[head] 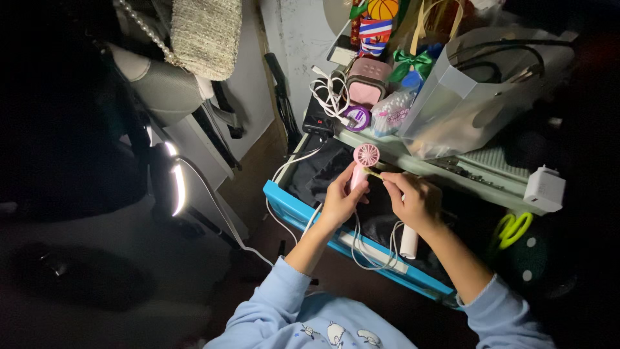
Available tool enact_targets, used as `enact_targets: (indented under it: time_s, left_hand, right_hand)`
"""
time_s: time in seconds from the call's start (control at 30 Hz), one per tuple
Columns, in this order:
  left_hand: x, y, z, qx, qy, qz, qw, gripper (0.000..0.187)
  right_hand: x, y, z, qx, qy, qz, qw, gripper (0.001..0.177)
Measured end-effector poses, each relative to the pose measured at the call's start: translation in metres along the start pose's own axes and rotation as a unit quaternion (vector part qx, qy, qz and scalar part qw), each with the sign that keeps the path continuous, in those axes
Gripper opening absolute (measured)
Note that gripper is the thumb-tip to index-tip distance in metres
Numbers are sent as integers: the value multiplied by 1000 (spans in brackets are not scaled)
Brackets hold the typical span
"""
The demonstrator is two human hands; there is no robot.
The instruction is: The person opens a drawer and sorts through various items including cables, a black pouch, and small fans. They place items into the drawer and use a toothbrush to clean a pink portable fan before setting it down.
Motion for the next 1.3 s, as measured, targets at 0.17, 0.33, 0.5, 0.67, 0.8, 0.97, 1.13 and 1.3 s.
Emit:
enact_targets:
  time_s: [0.17, 0.33, 0.5, 0.67, 0.8, 0.97, 1.13, 1.3]
  left_hand:
    - [-11, 3, -2, -5, -11, -14, 1000, 61]
    - [-8, 5, -1, 11, 24, -14, 1000, 61]
    - [-2, -1, 4, 4, 144, -34, 989, 60]
    - [-9, 1, 6, -34, 215, -45, 975, 58]
    - [-11, 1, 9, -51, 233, -86, 967, 60]
    - [-13, 4, 10, -54, 236, -116, 963, 61]
    - [-20, 6, 9, -68, 224, -105, 967, 60]
    - [-19, 5, 10, -64, 213, -93, 970, 60]
  right_hand:
    - [2, -1, 9, -37, 26, 1, 999, 15]
    - [6, -2, 3, -24, 47, 21, 998, 16]
    - [-5, 4, -5, -39, -50, -21, 998, 16]
    - [3, 5, -8, 179, -154, 25, 971, 31]
    - [30, 1, 0, 237, -163, 146, 947, 51]
    - [39, -1, 1, 301, -137, 205, 921, 38]
    - [31, 4, -5, 303, -125, 177, 928, 19]
    - [22, 2, -6, 239, -61, 179, 952, 36]
Point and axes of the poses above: each hand's wrist, its own y-axis away from the middle knuckle, its own z-axis out of the back of the hand, x = y × z, the point moved 2 cm from there along -y, towards the middle knuckle, and after that the axes turned 15 degrees about y, right-handed, at the moved point
